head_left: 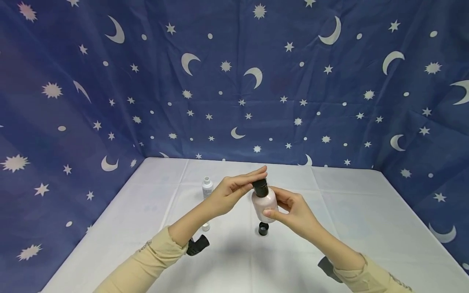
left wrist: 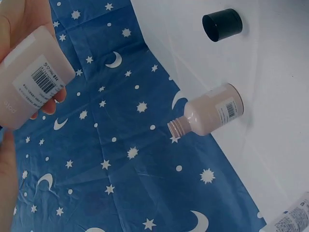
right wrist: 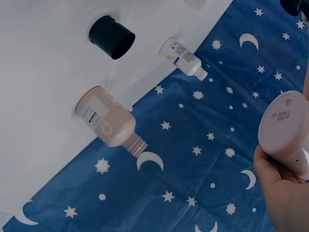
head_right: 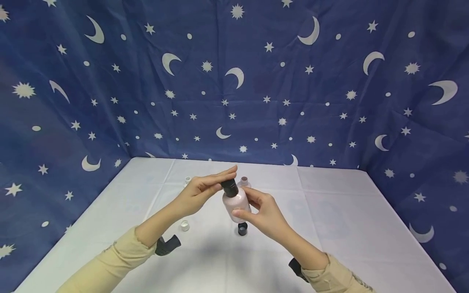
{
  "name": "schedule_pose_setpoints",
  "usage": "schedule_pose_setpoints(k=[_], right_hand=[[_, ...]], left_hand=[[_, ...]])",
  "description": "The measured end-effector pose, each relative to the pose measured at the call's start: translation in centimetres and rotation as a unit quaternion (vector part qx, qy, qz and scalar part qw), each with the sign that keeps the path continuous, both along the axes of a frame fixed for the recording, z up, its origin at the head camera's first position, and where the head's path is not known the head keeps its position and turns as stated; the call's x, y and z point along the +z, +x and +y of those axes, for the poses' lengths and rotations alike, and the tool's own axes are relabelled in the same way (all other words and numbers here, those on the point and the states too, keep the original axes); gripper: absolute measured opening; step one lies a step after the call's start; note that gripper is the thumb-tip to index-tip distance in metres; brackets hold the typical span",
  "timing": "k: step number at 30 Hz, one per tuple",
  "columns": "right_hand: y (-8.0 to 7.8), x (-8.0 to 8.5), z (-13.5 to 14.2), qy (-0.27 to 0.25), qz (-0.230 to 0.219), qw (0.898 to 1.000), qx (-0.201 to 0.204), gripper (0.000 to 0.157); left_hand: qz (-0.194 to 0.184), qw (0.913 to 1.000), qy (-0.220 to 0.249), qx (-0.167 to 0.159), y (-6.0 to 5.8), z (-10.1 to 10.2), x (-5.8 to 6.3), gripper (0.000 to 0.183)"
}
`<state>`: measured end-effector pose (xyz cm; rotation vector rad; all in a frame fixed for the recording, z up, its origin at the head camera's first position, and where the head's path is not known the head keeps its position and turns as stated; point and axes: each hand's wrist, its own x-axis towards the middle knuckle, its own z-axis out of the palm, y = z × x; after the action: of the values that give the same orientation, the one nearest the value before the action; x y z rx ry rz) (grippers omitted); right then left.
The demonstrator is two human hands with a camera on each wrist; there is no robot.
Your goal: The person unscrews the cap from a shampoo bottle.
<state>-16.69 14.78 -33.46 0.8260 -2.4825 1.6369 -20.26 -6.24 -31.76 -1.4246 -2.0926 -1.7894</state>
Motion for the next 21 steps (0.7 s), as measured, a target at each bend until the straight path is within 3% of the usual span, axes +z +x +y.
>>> schedule_pose_setpoints(k=[5, 11, 16, 21], right_hand=[[0.1, 0.0, 0.1, 0.001, -0.003, 1.000, 0.003, 0.056], [0.0, -0.3, 0.1, -0.003, -0.002, 1.000, 0.003, 0.055], [0.0, -0.4, 0.2, -0.001, 0.001, 1.000, 0.006, 0.055], [0.0, -0.4, 0.0, -0.004, -0.004, 1.000, 0.004, 0.054]], left_hand=[[-0.018, 0.9998, 0.006, 0.000, -0.1, 0.1, 0.2, 0.039], [-0.073, 0.9967, 0.029, 0.019, 0.0, 0.2, 0.1, 0.052], [-0.107, 0.9921, 0.055, 0.036, 0.2, 0.6, 0.0, 0.052], [-0.112, 0.9907, 0.071, 0.031, 0.5, 1.1, -0.1, 0.047]])
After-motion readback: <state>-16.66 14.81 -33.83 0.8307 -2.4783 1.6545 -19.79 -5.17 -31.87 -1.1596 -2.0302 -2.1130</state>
